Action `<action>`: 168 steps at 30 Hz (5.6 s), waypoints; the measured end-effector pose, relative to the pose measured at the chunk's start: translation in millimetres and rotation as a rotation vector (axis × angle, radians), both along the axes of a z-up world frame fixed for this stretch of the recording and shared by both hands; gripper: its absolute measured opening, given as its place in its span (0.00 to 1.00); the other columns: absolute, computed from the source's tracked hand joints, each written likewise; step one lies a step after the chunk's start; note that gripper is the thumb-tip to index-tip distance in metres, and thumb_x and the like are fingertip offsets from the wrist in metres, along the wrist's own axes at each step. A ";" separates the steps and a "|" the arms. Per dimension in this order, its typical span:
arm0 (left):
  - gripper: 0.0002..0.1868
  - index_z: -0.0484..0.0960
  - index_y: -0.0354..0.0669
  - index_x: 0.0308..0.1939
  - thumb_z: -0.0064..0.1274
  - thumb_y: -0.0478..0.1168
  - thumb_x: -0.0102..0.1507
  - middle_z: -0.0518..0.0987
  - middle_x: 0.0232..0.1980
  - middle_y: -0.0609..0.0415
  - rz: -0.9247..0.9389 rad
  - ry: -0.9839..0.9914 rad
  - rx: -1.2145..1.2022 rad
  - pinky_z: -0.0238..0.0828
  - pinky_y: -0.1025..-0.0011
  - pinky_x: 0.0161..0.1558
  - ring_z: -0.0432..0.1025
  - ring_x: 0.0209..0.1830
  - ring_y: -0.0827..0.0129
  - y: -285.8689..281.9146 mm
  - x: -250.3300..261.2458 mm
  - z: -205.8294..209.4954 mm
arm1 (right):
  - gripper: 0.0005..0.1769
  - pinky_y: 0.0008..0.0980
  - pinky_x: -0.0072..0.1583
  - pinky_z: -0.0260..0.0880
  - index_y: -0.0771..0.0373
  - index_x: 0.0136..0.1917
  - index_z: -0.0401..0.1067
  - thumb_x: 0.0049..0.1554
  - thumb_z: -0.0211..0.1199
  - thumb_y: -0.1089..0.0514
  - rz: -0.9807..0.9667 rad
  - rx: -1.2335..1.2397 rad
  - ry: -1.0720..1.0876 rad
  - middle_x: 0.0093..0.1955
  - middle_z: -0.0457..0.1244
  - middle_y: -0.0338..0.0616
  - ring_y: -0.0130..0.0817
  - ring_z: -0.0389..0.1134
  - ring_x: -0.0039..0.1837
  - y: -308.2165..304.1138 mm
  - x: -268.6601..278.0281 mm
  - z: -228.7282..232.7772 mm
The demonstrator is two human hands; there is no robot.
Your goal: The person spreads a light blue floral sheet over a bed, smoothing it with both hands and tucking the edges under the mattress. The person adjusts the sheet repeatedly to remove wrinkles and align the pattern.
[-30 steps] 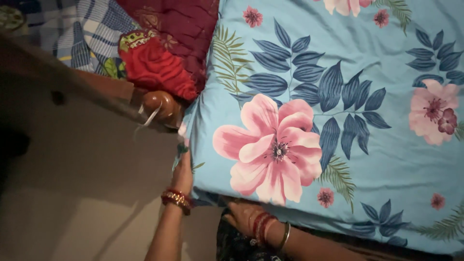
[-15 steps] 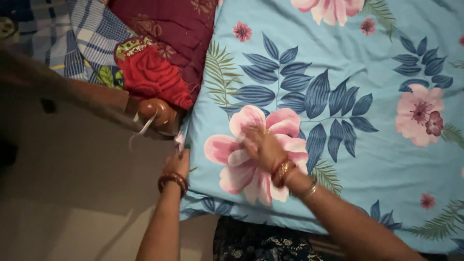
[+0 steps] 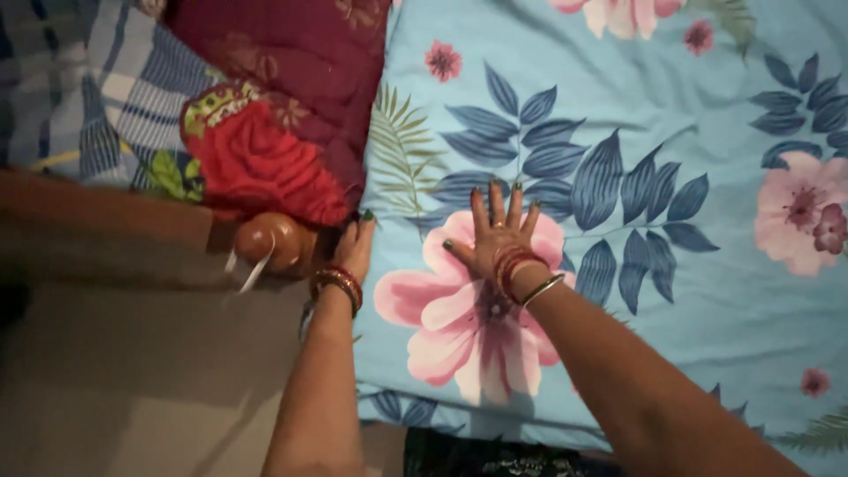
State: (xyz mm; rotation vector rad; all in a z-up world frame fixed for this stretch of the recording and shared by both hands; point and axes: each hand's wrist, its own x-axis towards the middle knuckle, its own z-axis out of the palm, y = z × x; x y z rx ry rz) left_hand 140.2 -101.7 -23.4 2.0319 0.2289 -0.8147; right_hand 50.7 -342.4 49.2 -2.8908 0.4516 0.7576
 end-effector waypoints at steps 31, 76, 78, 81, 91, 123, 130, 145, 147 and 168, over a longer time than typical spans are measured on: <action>0.64 0.38 0.56 0.82 0.51 0.77 0.53 0.30 0.85 0.53 -0.580 -0.338 0.581 0.18 0.30 0.71 0.23 0.83 0.49 -211.3 80.8 77.1 | 0.59 0.73 0.73 0.11 0.53 0.83 0.37 0.53 0.46 0.17 -0.005 0.088 0.075 0.86 0.27 0.52 0.63 0.19 0.84 -12.5 10.9 4.4; 0.62 0.38 0.59 0.81 0.39 0.83 0.53 0.28 0.84 0.54 -0.582 -0.316 0.975 0.15 0.27 0.67 0.21 0.82 0.48 -242.7 86.5 44.3 | 0.60 0.78 0.71 0.11 0.47 0.84 0.28 0.53 0.46 0.18 -0.249 0.019 0.007 0.87 0.20 0.46 0.65 0.11 0.83 -388.9 19.8 -50.4; 0.62 0.39 0.58 0.81 0.41 0.82 0.54 0.29 0.84 0.54 -0.588 -0.313 0.974 0.16 0.26 0.67 0.22 0.82 0.47 -243.7 86.1 46.7 | 0.60 0.78 0.71 0.12 0.47 0.84 0.28 0.53 0.46 0.17 -0.252 0.017 0.033 0.87 0.20 0.46 0.65 0.12 0.83 -389.9 20.2 -50.8; 0.61 0.41 0.56 0.81 0.43 0.81 0.54 0.32 0.85 0.53 -0.607 -0.274 0.982 0.20 0.26 0.68 0.25 0.83 0.47 -244.7 86.2 55.1 | 0.60 0.78 0.71 0.14 0.49 0.85 0.29 0.54 0.47 0.18 -0.246 0.013 0.065 0.87 0.21 0.47 0.66 0.12 0.83 -388.7 20.2 -50.8; 0.60 0.42 0.56 0.81 0.44 0.80 0.56 0.35 0.85 0.50 -0.701 -0.142 1.003 0.26 0.27 0.68 0.28 0.83 0.45 -250.6 95.2 79.0 | 0.61 0.76 0.71 0.15 0.48 0.84 0.30 0.52 0.48 0.17 -0.225 -0.077 0.132 0.87 0.23 0.48 0.65 0.15 0.83 -386.1 21.3 -51.1; 0.31 0.69 0.40 0.67 0.50 0.56 0.67 0.75 0.62 0.41 -0.007 -0.608 0.439 0.65 0.52 0.60 0.69 0.63 0.45 -374.9 449.6 59.5 | 0.40 0.71 0.77 0.31 0.62 0.76 0.62 0.58 0.56 0.38 -0.255 -0.093 -0.647 0.82 0.49 0.58 0.63 0.39 0.84 -349.5 244.0 -41.1; 0.32 0.74 0.36 0.61 0.55 0.59 0.64 0.77 0.57 0.41 -0.003 -0.615 0.648 0.67 0.52 0.59 0.71 0.59 0.47 -395.5 457.8 57.0 | 0.38 0.73 0.78 0.32 0.62 0.74 0.62 0.58 0.55 0.39 -0.243 -0.078 -0.668 0.81 0.50 0.57 0.64 0.40 0.84 -353.3 245.5 -46.1; 0.29 0.76 0.37 0.60 0.56 0.54 0.63 0.78 0.53 0.43 0.018 -0.691 0.651 0.69 0.51 0.53 0.73 0.55 0.47 -395.4 458.1 49.2 | 0.38 0.73 0.76 0.34 0.61 0.73 0.61 0.57 0.52 0.37 -0.258 -0.096 -0.637 0.79 0.50 0.57 0.65 0.41 0.83 -354.3 249.8 -48.1; 0.29 0.76 0.37 0.59 0.56 0.54 0.62 0.78 0.53 0.43 0.018 -0.679 0.650 0.69 0.51 0.53 0.73 0.54 0.47 -396.0 460.4 50.6 | 0.39 0.74 0.76 0.34 0.61 0.73 0.60 0.57 0.52 0.37 -0.245 -0.090 -0.677 0.79 0.50 0.57 0.65 0.41 0.82 -354.7 251.3 -48.7; 0.28 0.73 0.35 0.61 0.52 0.53 0.66 0.78 0.52 0.43 -0.012 -0.656 0.631 0.71 0.53 0.54 0.74 0.53 0.50 -396.0 462.4 50.2 | 0.39 0.76 0.75 0.35 0.63 0.72 0.61 0.55 0.52 0.38 -0.222 -0.106 -0.666 0.78 0.50 0.58 0.68 0.43 0.81 -359.7 250.4 -52.7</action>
